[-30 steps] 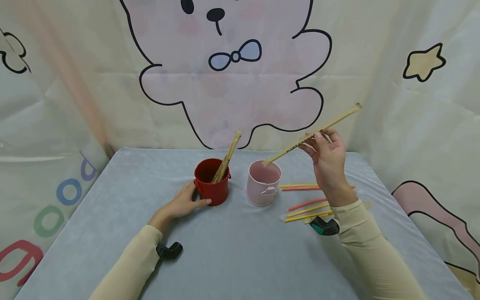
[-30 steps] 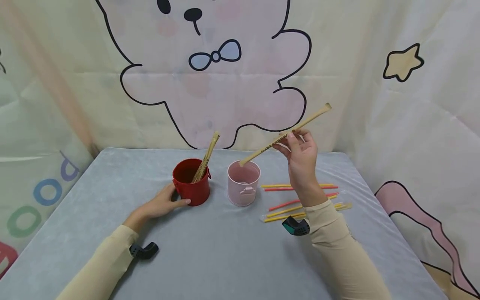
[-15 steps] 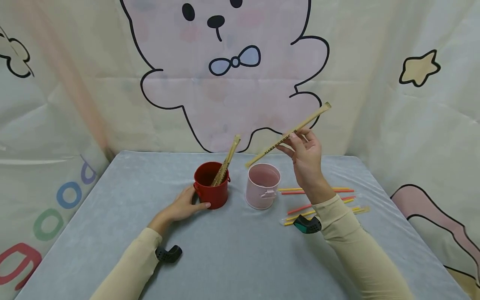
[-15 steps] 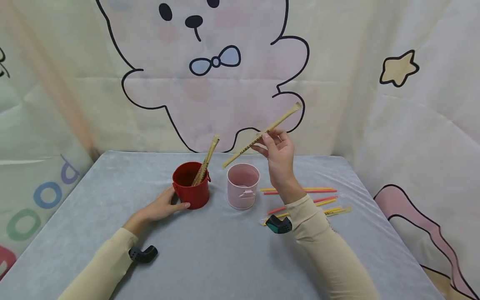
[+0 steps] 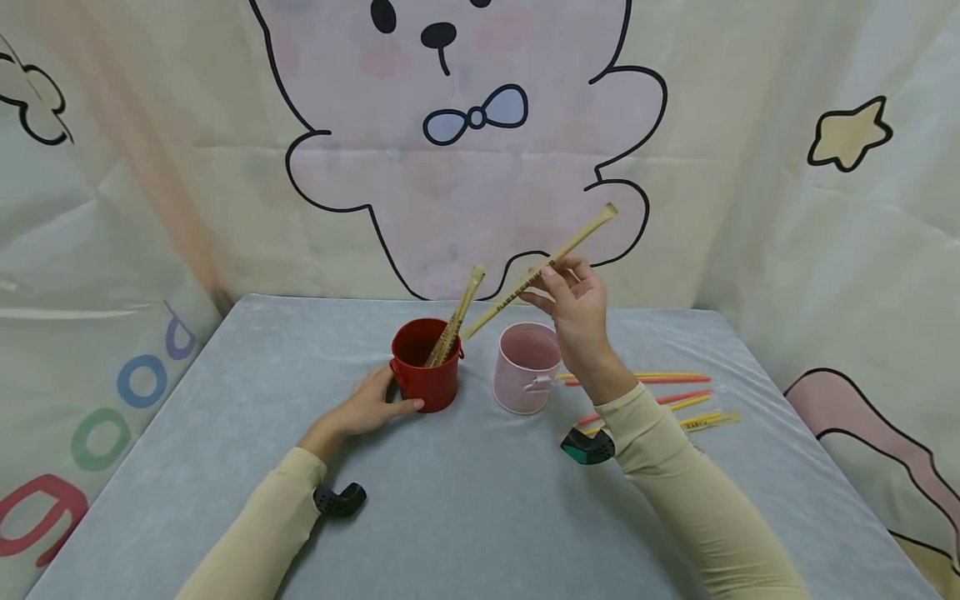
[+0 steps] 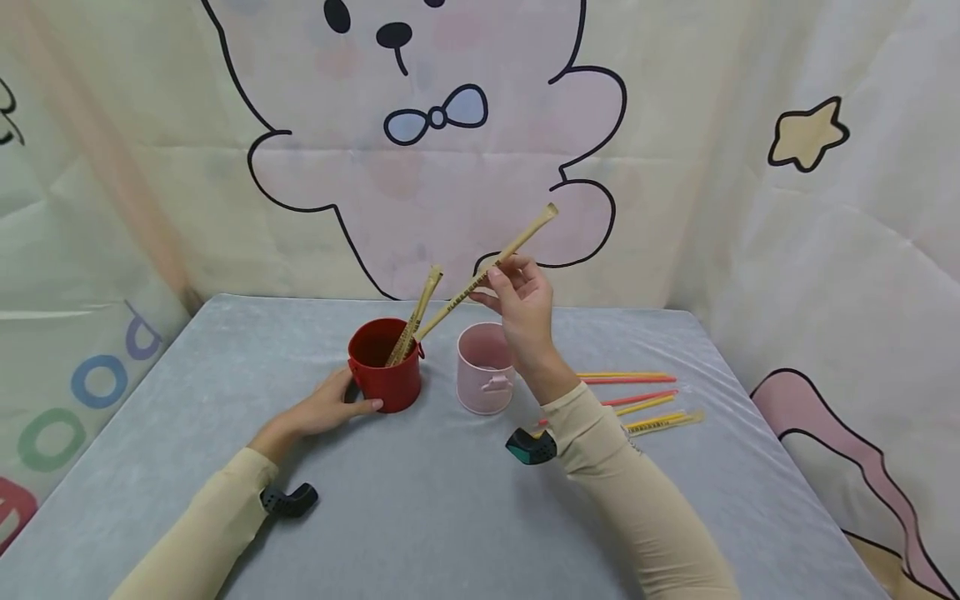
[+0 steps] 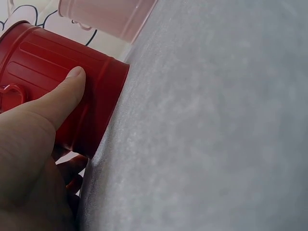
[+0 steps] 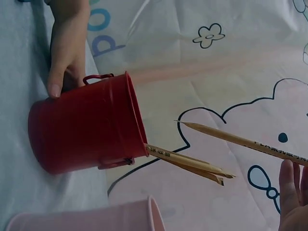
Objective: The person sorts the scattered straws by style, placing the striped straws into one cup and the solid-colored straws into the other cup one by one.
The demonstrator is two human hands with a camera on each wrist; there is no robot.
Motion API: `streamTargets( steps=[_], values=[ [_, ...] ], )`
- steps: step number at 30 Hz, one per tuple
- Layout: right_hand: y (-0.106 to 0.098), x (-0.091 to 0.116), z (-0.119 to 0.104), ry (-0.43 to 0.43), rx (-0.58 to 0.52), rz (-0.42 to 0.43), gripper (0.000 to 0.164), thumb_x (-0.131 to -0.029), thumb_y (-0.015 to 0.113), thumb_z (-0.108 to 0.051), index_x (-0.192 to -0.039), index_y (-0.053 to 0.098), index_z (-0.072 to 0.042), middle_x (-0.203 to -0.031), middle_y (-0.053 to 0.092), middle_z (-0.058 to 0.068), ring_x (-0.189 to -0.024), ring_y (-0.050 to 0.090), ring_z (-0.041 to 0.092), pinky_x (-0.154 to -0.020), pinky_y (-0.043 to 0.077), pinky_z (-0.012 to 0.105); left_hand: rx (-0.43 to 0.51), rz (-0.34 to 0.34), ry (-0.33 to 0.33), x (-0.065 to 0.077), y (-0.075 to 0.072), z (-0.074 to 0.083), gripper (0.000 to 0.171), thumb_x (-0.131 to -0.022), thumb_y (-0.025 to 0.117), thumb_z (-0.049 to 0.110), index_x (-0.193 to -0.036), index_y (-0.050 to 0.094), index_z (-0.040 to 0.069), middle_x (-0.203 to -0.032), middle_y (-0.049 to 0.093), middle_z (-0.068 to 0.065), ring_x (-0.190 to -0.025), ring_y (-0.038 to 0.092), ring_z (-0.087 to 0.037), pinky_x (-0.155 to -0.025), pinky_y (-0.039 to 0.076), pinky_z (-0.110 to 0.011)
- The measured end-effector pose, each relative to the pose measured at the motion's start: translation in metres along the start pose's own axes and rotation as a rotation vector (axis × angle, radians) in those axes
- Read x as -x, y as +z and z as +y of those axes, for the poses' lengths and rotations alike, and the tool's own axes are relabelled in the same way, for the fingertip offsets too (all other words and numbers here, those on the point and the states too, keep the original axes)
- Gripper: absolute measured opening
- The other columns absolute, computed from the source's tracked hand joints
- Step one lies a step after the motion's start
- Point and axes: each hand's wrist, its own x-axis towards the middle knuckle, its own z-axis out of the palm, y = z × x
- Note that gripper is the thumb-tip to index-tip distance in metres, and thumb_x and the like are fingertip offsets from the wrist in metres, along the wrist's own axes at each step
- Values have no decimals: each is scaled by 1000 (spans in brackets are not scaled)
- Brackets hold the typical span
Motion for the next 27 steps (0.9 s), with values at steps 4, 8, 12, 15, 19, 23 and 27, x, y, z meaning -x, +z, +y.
streamTargets(
  steps=[4, 8, 12, 15, 19, 23, 27],
  values=[
    [6, 3, 11, 9, 23, -26, 17, -101, 51, 2, -95, 54, -13, -90, 68, -3, -85, 70, 12, -77, 63, 31, -7, 3, 12, 0, 0, 0, 77, -90, 75, 42, -152, 41, 13, -158, 42, -13, -149, 32, -38, -121, 24, -65],
    [12, 6, 25, 44, 45, -62, 12, -101, 52, 3, -101, 55, -9, -91, 68, -1, -86, 72, 12, -78, 63, 29, -15, 9, 6, 0, 0, 0, 76, -90, 74, 42, -152, 41, 13, -158, 41, -14, -149, 31, -39, -120, 23, -66],
    [18, 10, 36, 72, 54, -52, 15, -101, 52, 4, -99, 55, -10, -90, 69, -1, -84, 72, 11, -76, 63, 27, -14, 2, 7, -1, 0, 0, 78, -90, 74, 43, -153, 40, 13, -160, 40, -14, -149, 29, -39, -120, 23, -67],
    [21, 11, 42, 80, 73, -59, 14, -100, 53, 4, -99, 56, -10, -89, 69, -3, -84, 72, 10, -76, 62, 26, -7, 0, -7, 1, 0, 1, 78, -90, 73, 43, -154, 39, 13, -160, 39, -14, -150, 28, -40, -120, 21, -68],
    [23, 13, 47, 86, 77, -75, 7, -99, 56, 3, -101, 56, -4, -90, 69, -1, -85, 71, 12, -76, 63, 27, -13, 1, -15, 2, -1, 2, 77, -90, 74, 42, -153, 39, 13, -160, 39, -14, -150, 27, -40, -120, 20, -69],
    [24, 16, 50, 102, 53, -88, 4, -98, 58, 2, -100, 56, -1, -90, 69, 0, -85, 71, 12, -76, 63, 29, -23, -1, -8, 2, -1, 2, 78, -91, 74, 43, -153, 39, 13, -160, 39, -14, -150, 27, -41, -120, 19, -69],
    [25, 18, 52, 106, 51, -110, 5, -98, 58, 3, -99, 56, -1, -91, 69, 0, -86, 72, 13, -76, 63, 29, -16, -2, -12, 2, -1, 2, 78, -91, 74, 43, -154, 38, 13, -161, 38, -14, -150, 26, -41, -120, 19, -68]
  ],
)
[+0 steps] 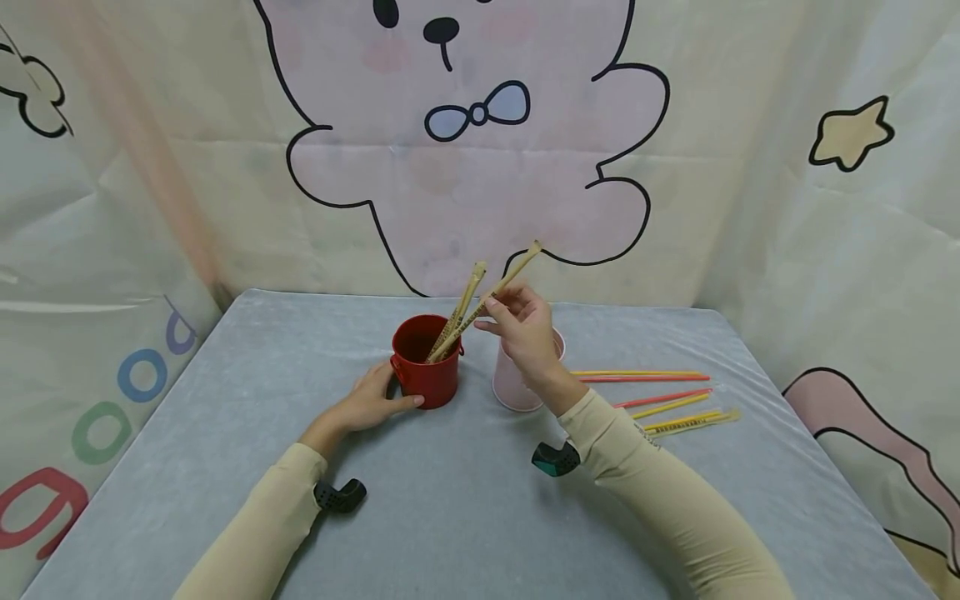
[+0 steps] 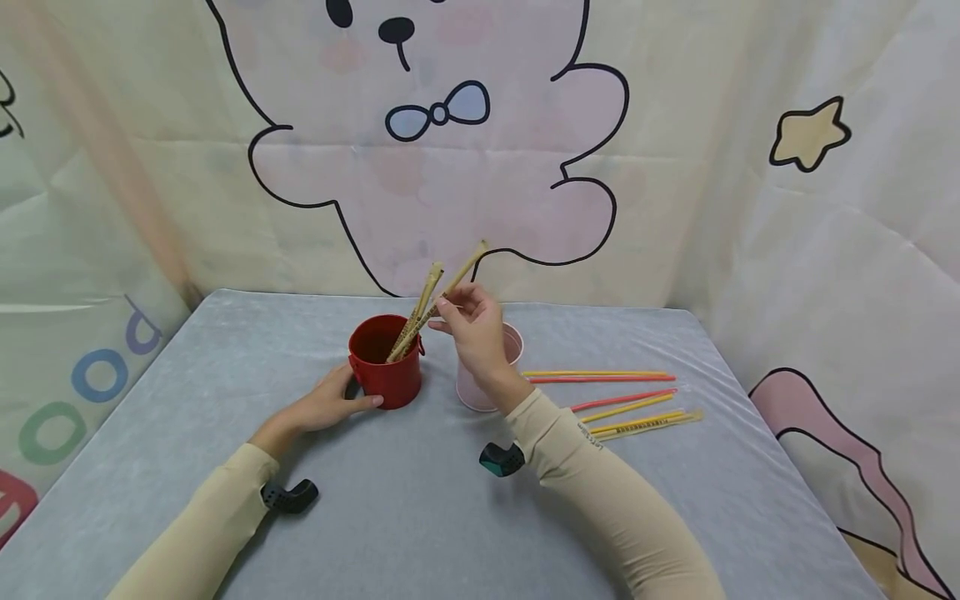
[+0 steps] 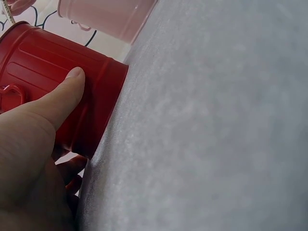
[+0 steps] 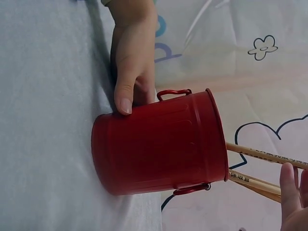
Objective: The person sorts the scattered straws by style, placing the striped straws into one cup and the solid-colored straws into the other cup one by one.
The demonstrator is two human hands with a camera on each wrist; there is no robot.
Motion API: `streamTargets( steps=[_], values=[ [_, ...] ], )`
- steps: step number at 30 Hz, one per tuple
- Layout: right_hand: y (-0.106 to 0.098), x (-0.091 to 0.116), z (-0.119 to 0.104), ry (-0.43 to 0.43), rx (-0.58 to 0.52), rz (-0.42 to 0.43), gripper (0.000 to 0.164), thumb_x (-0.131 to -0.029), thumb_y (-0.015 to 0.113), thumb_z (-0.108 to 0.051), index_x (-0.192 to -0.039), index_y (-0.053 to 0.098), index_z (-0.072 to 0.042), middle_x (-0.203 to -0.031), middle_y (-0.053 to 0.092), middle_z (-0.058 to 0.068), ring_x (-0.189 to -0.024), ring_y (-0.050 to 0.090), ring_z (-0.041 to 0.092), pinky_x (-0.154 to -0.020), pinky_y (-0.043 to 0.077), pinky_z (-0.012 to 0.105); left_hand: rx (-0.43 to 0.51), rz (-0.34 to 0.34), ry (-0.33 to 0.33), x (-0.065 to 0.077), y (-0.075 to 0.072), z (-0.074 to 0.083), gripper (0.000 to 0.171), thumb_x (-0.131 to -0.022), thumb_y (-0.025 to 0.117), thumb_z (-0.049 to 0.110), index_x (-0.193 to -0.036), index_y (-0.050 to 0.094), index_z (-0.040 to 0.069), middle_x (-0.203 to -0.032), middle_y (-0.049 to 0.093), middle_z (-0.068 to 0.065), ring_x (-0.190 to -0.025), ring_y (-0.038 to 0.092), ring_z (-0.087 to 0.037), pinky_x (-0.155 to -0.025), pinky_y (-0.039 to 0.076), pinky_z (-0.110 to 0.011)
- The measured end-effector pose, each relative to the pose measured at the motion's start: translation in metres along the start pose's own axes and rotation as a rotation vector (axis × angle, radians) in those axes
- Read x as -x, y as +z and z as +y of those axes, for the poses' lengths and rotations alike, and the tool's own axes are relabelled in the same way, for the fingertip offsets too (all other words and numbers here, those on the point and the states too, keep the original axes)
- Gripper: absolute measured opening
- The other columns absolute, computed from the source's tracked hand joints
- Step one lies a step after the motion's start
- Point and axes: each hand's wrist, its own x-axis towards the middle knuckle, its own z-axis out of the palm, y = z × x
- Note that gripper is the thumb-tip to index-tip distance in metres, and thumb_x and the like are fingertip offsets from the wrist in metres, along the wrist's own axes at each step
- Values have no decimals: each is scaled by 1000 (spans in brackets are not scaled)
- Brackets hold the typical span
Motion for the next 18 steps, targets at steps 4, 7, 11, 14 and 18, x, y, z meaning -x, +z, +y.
streamTargets(
  steps=[4, 7, 11, 14, 18],
  values=[
    [1, 1, -1, 37, 40, -24, 7, -98, 56, 6, -99, 56, -2, -92, 67, -1, -87, 71, 11, -77, 63, 27, -4, 4, 12, -1, 1, -1, 78, -91, 73, 43, -154, 39, 13, -160, 39, -14, -150, 28, -41, -120, 20, -68],
    [0, 1, -2, 112, 94, -59, 5, -99, 56, 5, -101, 55, 0, -95, 65, 0, -88, 70, 10, -80, 62, 28, -14, 11, 19, 0, 1, -1, 77, -91, 73, 43, -153, 40, 12, -159, 41, -14, -149, 30, -41, -120, 21, -67],
    [-4, 0, -5, 217, 212, -158, 18, -100, 57, -1, -115, 55, 9, -110, 64, 15, -96, 69, 14, -88, 62, 34, -19, 15, 11, 1, 1, -1, 78, -90, 74, 44, -153, 40, 12, -159, 42, -14, -149, 31, -40, -120, 22, -67],
    [-11, 0, -11, 277, 297, -230, 36, -101, 57, -6, -134, 53, 8, -130, 60, 26, -106, 67, 17, -94, 60, 36, -22, 15, 16, 1, 1, -1, 76, -90, 74, 44, -152, 42, 12, -157, 43, -14, -148, 32, -39, -120, 23, -66],
    [-23, 0, -20, 323, 380, -274, 47, -104, 54, -12, -148, 45, 1, -146, 54, 23, -119, 64, 21, -101, 55, 32, -24, 19, 20, 1, 1, 0, 75, -90, 74, 44, -151, 43, 13, -156, 44, -13, -148, 32, -39, -120, 23, -66]
  ],
)
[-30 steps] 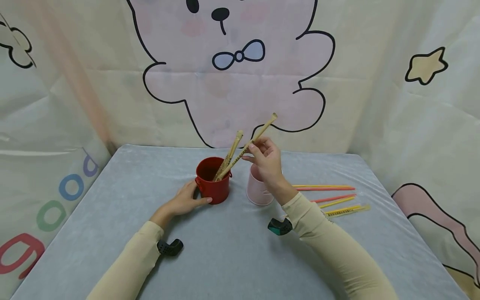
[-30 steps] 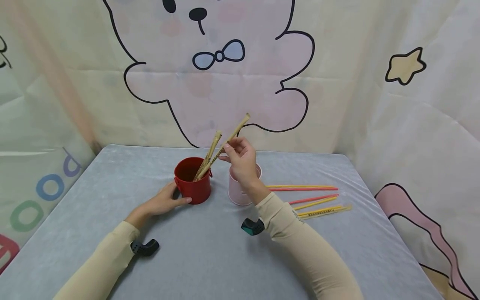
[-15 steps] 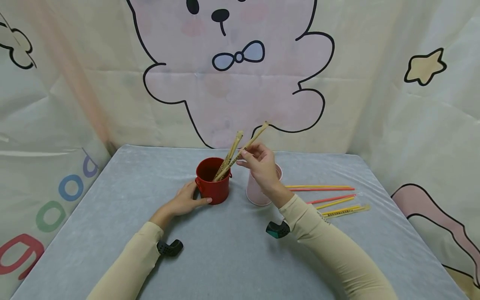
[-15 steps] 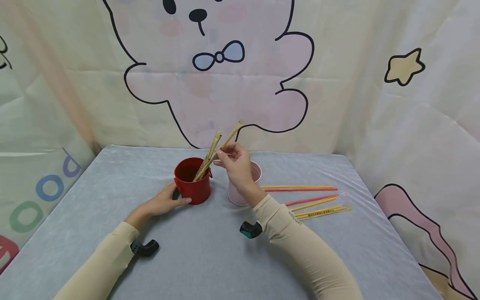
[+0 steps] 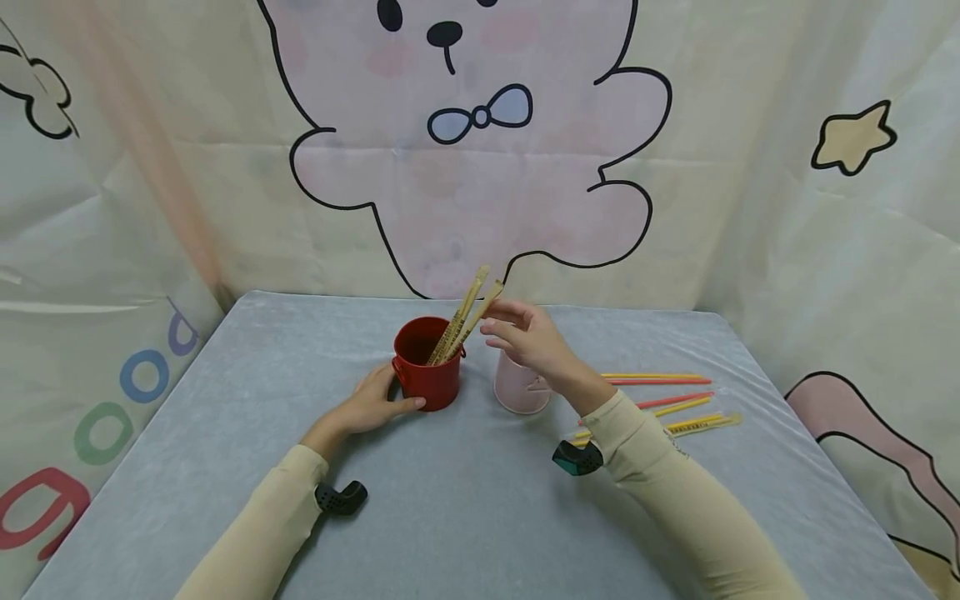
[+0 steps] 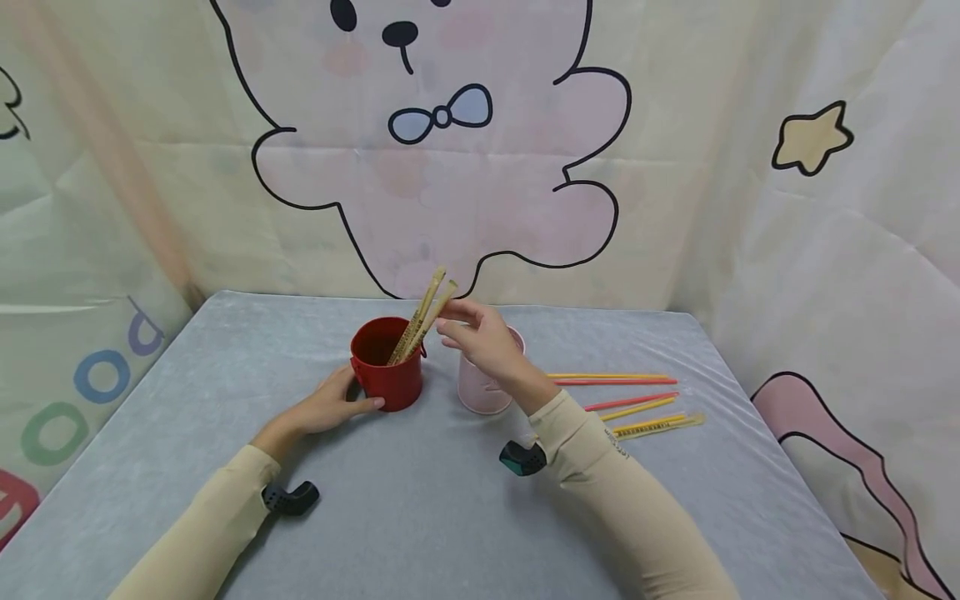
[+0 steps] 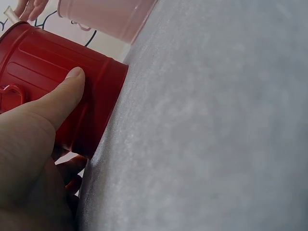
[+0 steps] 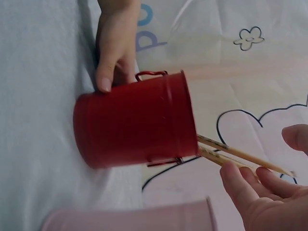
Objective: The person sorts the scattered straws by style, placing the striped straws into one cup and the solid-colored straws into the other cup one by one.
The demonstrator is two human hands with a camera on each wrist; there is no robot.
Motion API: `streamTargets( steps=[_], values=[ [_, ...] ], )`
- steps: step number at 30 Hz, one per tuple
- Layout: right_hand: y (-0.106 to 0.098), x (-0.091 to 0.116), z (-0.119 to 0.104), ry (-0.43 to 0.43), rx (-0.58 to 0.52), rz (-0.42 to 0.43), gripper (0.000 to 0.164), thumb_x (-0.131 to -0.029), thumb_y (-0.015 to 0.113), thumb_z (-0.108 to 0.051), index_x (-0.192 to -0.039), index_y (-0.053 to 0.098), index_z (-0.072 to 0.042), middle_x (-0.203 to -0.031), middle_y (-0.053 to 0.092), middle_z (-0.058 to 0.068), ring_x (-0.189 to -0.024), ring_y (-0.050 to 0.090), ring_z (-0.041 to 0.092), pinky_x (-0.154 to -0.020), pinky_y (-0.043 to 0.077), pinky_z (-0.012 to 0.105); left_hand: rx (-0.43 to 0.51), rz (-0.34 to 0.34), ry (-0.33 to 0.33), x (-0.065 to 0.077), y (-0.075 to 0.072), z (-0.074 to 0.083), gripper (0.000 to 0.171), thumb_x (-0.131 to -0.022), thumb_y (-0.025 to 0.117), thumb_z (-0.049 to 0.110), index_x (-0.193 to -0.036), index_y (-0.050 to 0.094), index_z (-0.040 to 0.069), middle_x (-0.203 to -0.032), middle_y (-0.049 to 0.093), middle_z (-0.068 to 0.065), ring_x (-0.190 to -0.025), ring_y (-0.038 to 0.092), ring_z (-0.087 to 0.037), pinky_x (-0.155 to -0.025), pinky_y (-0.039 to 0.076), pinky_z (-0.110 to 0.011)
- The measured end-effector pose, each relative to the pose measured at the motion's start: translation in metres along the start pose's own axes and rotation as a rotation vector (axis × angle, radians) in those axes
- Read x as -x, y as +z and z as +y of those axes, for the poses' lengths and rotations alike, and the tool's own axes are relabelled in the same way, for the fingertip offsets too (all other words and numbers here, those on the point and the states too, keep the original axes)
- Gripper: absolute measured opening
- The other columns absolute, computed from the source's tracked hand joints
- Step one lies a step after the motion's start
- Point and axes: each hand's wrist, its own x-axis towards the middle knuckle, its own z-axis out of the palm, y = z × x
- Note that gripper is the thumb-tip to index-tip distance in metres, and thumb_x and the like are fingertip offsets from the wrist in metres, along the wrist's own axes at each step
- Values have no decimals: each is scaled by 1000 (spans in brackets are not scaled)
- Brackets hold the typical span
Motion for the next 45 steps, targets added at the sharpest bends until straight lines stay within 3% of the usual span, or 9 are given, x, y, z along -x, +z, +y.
streamTargets(
  steps=[6, 9, 12, 17, 23, 30, 37, 45],
  values=[
    [-22, 12, -4, -24, 34, -25, 53, -107, 50, -18, -154, 36, 0, -153, 47, 23, -135, 54, 40, -109, 50, 38, -1, -2, -9, 0, 0, 1, 75, -90, 74, 43, -151, 43, 13, -157, 44, -13, -148, 32, -39, -119, 22, -66],
    [-34, 21, -4, -46, 44, -29, 53, -108, 47, -21, -156, 34, -3, -154, 46, 24, -136, 53, 42, -109, 50, 37, 3, -6, -7, 0, 0, 2, 75, -90, 74, 43, -151, 42, 13, -157, 44, -13, -148, 32, -39, -119, 22, -67],
    [-46, 29, 0, -65, 42, -12, 51, -108, 47, -22, -154, 37, -2, -150, 50, 22, -131, 59, 36, -106, 52, 31, 12, -10, -7, 0, 1, 2, 76, -91, 74, 43, -152, 41, 12, -158, 42, -13, -148, 31, -39, -120, 22, -67],
    [-59, 39, 6, -88, 24, 26, 46, -107, 50, -21, -147, 45, 1, -134, 60, 7, -120, 67, 19, -101, 54, 24, 14, -9, -9, 0, 0, 0, 77, -91, 74, 43, -153, 39, 12, -160, 40, -14, -149, 29, -40, -120, 21, -67],
    [-69, 48, 11, -114, 45, 22, 35, -107, 51, -21, -138, 54, -4, -136, 59, 17, -121, 67, 18, -101, 54, 25, 12, -10, -18, 1, -2, 0, 79, -91, 74, 43, -154, 38, 12, -161, 39, -14, -150, 28, -40, -121, 21, -66],
    [-92, 63, 19, -140, 149, -1, 30, -107, 50, -20, -133, 58, -9, -127, 66, 0, -118, 68, 14, -98, 56, 24, 12, -12, -31, 0, -1, 1, 79, -90, 73, 46, -153, 40, 13, -160, 40, -13, -150, 29, -39, -121, 21, -67],
    [-122, 83, 33, -144, 185, -79, 30, -107, 46, -10, -135, 57, -5, -127, 67, -6, -113, 70, 10, -97, 56, 23, 7, -14, -31, -2, 1, 2, 77, -90, 74, 44, -152, 41, 13, -159, 42, -14, -149, 30, -39, -120, 22, -66],
    [-149, 97, 48, -116, 235, -106, 32, -106, 48, -7, -136, 58, -4, -124, 69, -12, -112, 70, 10, -98, 54, 19, 13, -9, -42, 0, -1, 3, 78, -90, 74, 44, -153, 40, 12, -160, 40, -14, -150, 29, -39, -121, 21, -67]
  ],
)
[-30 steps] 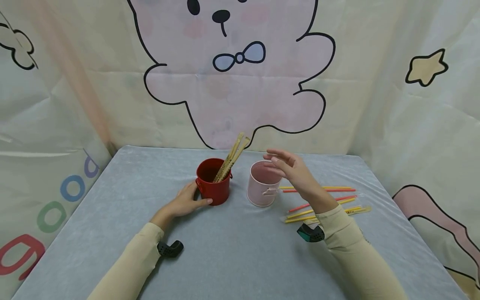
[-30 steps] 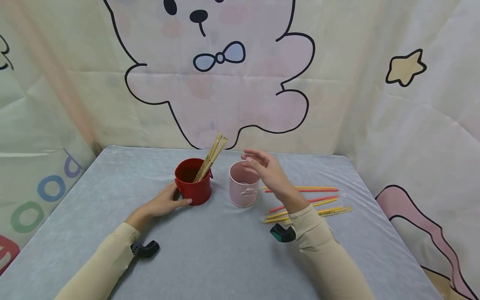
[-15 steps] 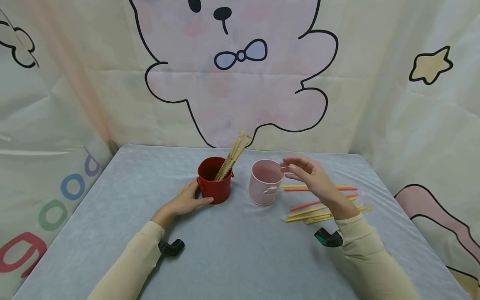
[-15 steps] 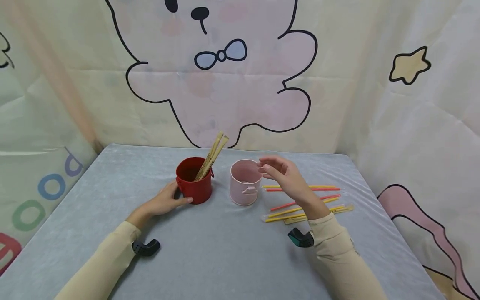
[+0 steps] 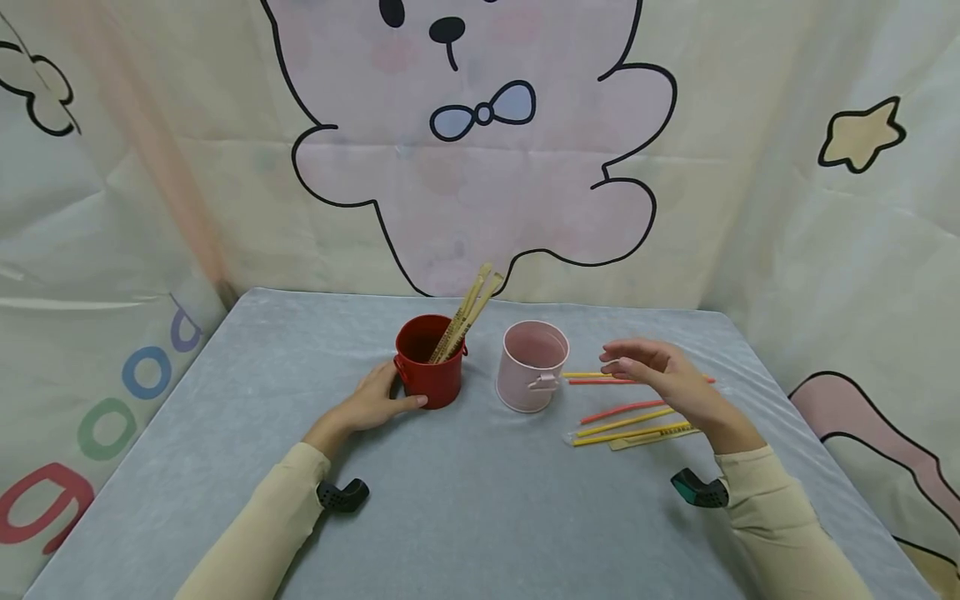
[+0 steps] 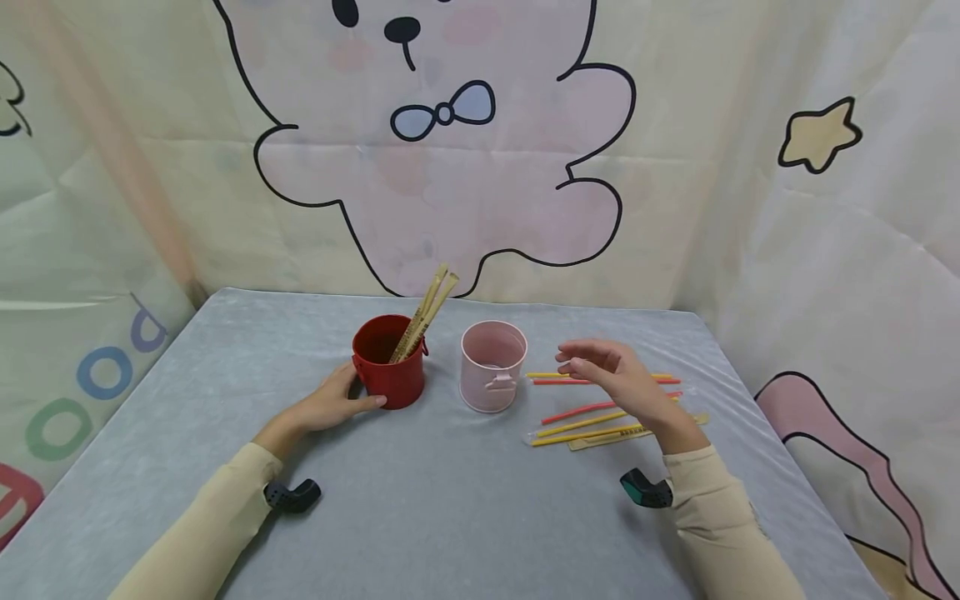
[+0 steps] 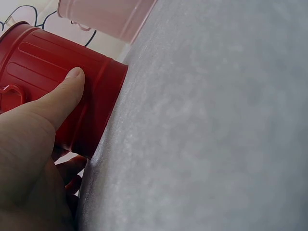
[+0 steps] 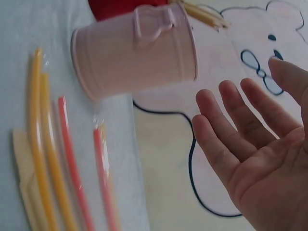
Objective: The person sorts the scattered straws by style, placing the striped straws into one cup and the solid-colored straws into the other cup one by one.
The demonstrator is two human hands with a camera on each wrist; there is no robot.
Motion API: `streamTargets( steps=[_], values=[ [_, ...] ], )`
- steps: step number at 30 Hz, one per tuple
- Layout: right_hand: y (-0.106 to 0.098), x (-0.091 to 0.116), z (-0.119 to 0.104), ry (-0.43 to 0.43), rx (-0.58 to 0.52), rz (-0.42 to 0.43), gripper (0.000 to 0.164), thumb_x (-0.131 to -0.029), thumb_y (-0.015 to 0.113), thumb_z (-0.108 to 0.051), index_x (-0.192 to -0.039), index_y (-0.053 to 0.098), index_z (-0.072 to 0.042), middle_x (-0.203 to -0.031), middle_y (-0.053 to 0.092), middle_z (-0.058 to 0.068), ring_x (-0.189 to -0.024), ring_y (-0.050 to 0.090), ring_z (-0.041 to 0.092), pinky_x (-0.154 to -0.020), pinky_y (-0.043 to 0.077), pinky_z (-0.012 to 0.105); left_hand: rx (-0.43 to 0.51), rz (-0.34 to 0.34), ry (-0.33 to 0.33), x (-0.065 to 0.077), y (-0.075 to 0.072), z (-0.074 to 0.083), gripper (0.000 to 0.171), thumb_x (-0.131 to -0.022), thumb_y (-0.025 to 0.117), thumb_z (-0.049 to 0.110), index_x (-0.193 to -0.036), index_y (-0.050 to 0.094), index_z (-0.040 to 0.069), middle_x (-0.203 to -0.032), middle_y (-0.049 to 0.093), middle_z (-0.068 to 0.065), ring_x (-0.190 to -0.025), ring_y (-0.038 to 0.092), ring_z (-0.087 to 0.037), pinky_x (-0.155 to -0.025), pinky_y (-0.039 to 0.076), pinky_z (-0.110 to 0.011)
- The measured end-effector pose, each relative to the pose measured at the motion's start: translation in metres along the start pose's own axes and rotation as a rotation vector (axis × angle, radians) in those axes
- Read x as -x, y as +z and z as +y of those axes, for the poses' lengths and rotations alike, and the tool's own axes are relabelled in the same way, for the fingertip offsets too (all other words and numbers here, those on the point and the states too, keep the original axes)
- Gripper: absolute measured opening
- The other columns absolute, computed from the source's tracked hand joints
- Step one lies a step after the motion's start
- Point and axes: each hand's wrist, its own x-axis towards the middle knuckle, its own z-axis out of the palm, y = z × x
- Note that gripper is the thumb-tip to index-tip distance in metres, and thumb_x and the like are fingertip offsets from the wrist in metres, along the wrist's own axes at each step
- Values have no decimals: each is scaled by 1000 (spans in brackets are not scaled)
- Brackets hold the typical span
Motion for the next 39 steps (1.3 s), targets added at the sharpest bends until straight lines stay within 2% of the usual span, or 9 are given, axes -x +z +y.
streamTargets(
  steps=[6, 15, 19, 24, 27, 32, 39],
  values=[
    [-9, 7, 14, 8, 42, 11, 34, -105, 50, -5, -138, 55, 1, -122, 69, -12, -110, 71, 10, -95, 56, 21, -4, 1, 15, 0, 0, -2, 80, -90, 74, 45, -154, 39, 13, -161, 39, -13, -151, 28, -39, -121, 21, -67],
    [-31, 31, 26, 48, 128, -29, 32, -103, 52, -2, -133, 56, 8, -120, 71, -15, -109, 69, 4, -93, 52, 13, 6, 13, 23, -2, 0, -3, 79, -90, 74, 44, -154, 39, 14, -161, 39, -12, -151, 29, -38, -122, 21, -65],
    [-40, 45, 33, 89, 177, -47, 29, -102, 54, -3, -128, 60, 8, -116, 74, -10, -105, 69, 7, -88, 54, 17, 1, 14, 22, -2, 0, -3, 79, -90, 74, 44, -154, 39, 14, -161, 39, -12, -150, 29, -38, -121, 22, -66],
    [-47, 59, 42, 131, 169, -93, 25, -102, 54, -2, -123, 63, 9, -113, 75, -1, -101, 71, 10, -83, 57, 22, 0, 8, 25, -1, 0, -4, 79, -90, 74, 44, -154, 39, 14, -160, 40, -12, -150, 30, -39, -121, 22, -66],
    [-50, 65, 46, 124, 145, -115, 24, -102, 54, 0, -120, 62, 13, -112, 76, -1, -100, 70, 7, -83, 58, 23, 3, 6, 28, -2, 0, -3, 79, -90, 74, 44, -154, 39, 14, -160, 40, -12, -149, 30, -39, -121, 22, -66],
    [-51, 70, 51, 122, 166, -148, 22, -100, 58, -1, -117, 65, 12, -113, 75, -3, -98, 70, 4, -82, 58, 21, 4, 2, 27, -2, -1, -2, 79, -90, 74, 43, -154, 39, 13, -160, 40, -13, -150, 30, -39, -121, 22, -66],
    [-50, 69, 64, 46, 204, -216, 18, -97, 61, 2, -111, 70, 9, -104, 77, 11, -94, 70, 5, -78, 57, 19, 1, -1, 30, -3, -1, -3, 79, -90, 74, 43, -154, 38, 12, -161, 40, -13, -149, 30, -39, -121, 22, -66]
  ],
)
